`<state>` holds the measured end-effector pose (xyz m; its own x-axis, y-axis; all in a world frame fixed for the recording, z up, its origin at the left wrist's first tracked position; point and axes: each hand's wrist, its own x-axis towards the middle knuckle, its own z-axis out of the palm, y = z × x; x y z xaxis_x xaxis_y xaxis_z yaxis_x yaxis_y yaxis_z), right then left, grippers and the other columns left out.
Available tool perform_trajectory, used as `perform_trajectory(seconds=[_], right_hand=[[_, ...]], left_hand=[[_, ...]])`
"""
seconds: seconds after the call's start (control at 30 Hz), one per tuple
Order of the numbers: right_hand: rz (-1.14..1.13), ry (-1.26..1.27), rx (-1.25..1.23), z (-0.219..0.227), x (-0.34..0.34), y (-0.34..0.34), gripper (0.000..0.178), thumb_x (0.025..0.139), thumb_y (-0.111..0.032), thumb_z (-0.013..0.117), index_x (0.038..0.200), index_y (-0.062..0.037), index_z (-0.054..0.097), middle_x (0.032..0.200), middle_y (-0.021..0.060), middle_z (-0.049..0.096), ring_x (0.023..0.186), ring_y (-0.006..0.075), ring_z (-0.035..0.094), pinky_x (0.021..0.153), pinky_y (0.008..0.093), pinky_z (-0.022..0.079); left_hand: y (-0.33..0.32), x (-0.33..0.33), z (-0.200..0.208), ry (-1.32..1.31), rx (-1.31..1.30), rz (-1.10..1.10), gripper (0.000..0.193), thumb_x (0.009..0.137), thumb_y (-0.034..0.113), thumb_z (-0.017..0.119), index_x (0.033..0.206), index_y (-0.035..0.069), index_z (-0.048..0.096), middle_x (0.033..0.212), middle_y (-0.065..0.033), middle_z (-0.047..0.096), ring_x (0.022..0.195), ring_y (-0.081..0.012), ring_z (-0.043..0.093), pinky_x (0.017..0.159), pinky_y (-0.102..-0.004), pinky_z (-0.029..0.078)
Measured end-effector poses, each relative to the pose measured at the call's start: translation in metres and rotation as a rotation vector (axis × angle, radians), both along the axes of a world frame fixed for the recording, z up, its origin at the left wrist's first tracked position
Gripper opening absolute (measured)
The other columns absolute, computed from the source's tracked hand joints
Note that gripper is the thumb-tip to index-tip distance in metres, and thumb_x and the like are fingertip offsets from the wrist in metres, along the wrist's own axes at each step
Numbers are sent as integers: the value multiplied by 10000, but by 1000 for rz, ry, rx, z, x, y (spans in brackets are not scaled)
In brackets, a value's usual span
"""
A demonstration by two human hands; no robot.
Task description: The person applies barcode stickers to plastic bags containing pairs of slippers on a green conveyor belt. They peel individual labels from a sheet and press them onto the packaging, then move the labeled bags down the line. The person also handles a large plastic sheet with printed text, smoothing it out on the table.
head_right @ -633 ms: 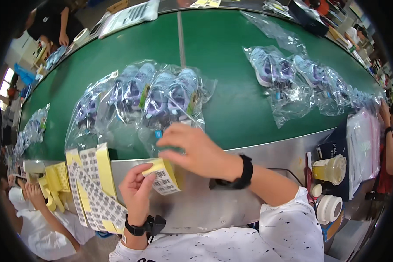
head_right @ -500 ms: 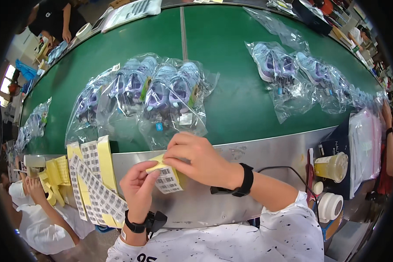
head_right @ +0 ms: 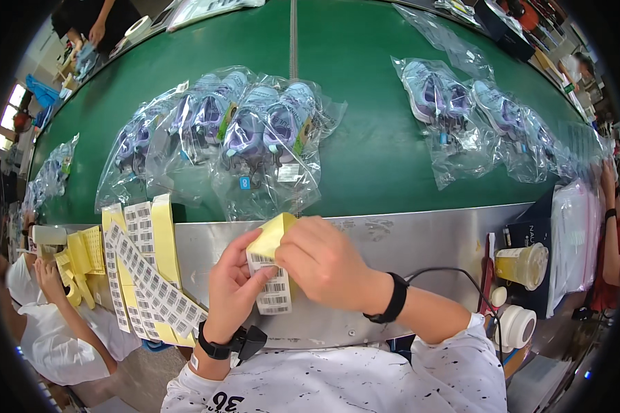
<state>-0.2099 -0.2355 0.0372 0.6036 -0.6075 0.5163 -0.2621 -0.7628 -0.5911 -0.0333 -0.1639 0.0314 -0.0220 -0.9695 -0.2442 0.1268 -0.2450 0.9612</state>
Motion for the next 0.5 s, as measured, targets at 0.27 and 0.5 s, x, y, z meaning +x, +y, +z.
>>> perform_trajectory(seconds=[0.27,0.5], right_hand=[[-437,-698,521,-19,-32,-78,268,880,-24,610,1131,-5,518,956,91,587,870,145,549,738,294,467],[-724,-494,670,-93,36,-201,788,837,-147,682,1444,13,205,943,165,673,869,267,654,774,378,498]], left_hand=[[-8,-2,-19,79,1,250,552,863,-87,559,1379,-47,365,1225,-180,584,1017,-193,649,825,-260,541],[8,-24,-39,140,36,271,566,877,-76,570,1395,-33,348,1231,-159,577,1054,-179,616,869,-266,514]])
